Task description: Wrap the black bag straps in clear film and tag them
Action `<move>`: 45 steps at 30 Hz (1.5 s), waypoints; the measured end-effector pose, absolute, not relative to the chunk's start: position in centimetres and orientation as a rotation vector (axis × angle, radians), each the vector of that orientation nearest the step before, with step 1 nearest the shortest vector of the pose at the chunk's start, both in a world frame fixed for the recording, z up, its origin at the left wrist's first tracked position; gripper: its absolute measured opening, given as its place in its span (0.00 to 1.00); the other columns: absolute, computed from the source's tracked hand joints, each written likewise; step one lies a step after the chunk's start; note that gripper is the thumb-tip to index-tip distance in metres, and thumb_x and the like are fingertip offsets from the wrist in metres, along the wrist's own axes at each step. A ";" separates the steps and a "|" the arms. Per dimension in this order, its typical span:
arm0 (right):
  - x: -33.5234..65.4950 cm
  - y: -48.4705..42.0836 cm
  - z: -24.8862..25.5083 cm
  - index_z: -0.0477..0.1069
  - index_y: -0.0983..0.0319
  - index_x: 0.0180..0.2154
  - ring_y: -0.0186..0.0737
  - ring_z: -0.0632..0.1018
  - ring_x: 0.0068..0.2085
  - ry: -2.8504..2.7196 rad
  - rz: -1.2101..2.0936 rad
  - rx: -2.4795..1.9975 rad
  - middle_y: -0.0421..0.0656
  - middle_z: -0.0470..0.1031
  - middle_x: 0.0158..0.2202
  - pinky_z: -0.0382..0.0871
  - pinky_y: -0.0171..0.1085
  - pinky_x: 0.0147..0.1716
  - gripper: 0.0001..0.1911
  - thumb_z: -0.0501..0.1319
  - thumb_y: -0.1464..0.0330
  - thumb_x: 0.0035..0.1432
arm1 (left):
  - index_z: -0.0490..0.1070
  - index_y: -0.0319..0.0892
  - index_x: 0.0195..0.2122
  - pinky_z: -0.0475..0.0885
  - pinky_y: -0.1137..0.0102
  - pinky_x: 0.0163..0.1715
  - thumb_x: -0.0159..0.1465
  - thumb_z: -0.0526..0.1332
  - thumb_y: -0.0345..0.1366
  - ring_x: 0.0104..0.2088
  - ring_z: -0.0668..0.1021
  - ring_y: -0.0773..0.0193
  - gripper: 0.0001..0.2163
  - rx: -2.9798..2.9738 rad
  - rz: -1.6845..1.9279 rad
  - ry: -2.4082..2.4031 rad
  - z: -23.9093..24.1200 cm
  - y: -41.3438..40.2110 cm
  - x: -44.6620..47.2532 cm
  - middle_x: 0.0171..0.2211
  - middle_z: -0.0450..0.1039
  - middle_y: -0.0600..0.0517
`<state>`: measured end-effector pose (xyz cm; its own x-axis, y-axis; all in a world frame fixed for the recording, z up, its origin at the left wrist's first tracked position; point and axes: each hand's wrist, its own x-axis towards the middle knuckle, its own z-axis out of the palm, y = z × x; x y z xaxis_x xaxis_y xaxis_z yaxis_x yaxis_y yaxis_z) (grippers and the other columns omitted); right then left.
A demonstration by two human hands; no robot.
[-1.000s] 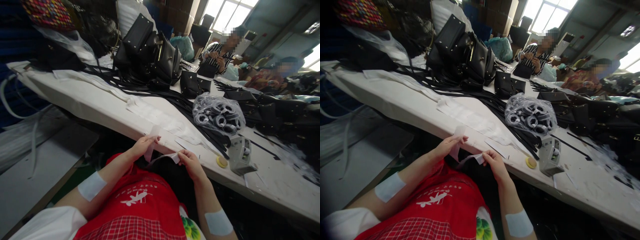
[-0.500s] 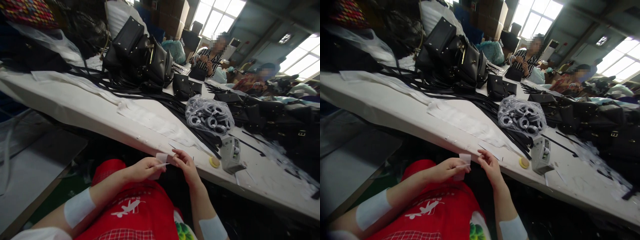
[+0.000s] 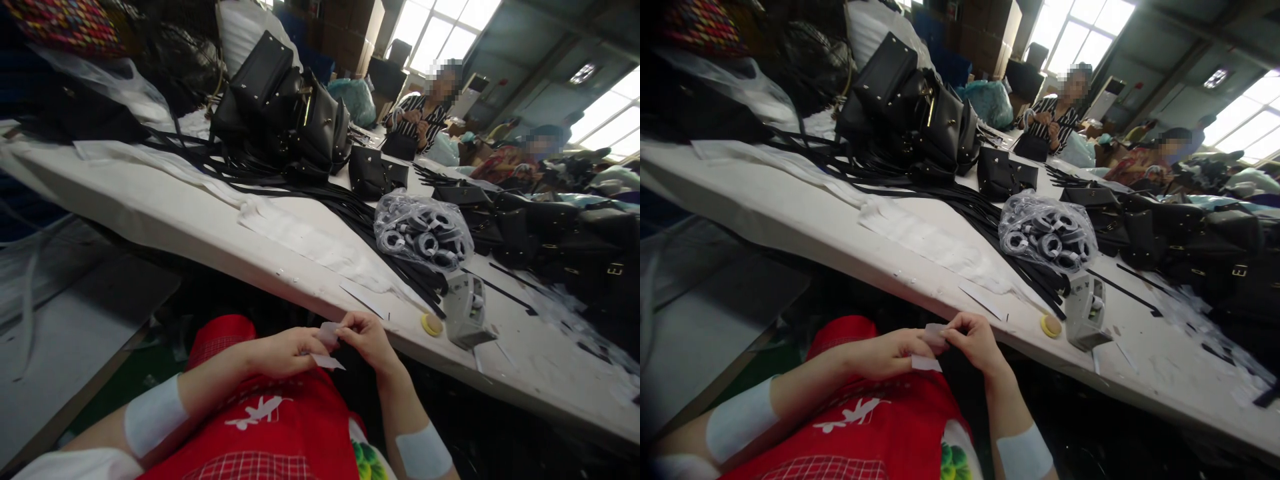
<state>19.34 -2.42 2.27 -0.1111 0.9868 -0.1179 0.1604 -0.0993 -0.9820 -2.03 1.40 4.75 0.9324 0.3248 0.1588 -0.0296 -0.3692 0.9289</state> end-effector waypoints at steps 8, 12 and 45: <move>18.1 -2.5 3.2 0.66 0.61 0.21 0.33 0.68 0.24 -1.461 1.115 -1.185 0.37 0.69 0.22 0.62 0.33 0.25 0.17 0.70 0.61 0.47 | 0.72 0.38 0.27 0.67 0.73 0.33 0.69 0.51 0.40 0.28 0.71 0.66 0.18 1.831 0.410 0.256 4.9 0.6 -0.8 0.25 0.69 0.53; 18.6 -2.5 4.3 0.76 0.60 0.41 0.42 0.75 0.39 -1.650 1.112 -1.189 0.44 0.76 0.38 0.68 0.37 0.38 0.17 0.68 0.60 0.51 | 0.74 0.38 0.31 0.68 0.72 0.37 0.69 0.50 0.38 0.32 0.73 0.64 0.16 1.904 0.432 0.273 5.1 0.7 -1.2 0.30 0.73 0.51; 36.5 -7.1 -4.5 0.72 0.65 0.52 0.62 0.63 0.59 -1.376 -0.570 -2.494 0.60 0.66 0.57 0.57 0.56 0.54 0.22 0.55 0.59 0.63 | 0.79 0.44 0.38 0.72 0.67 0.45 0.67 0.54 0.42 0.40 0.78 0.58 0.15 1.814 0.408 0.509 1.2 0.7 0.8 0.39 0.80 0.49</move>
<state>36.50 -7.14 -4.50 0.4813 0.7560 0.4437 0.8482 -0.5294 -0.0180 0.79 0.70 1.16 0.8455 0.5335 0.0214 0.1367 -0.2552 0.9572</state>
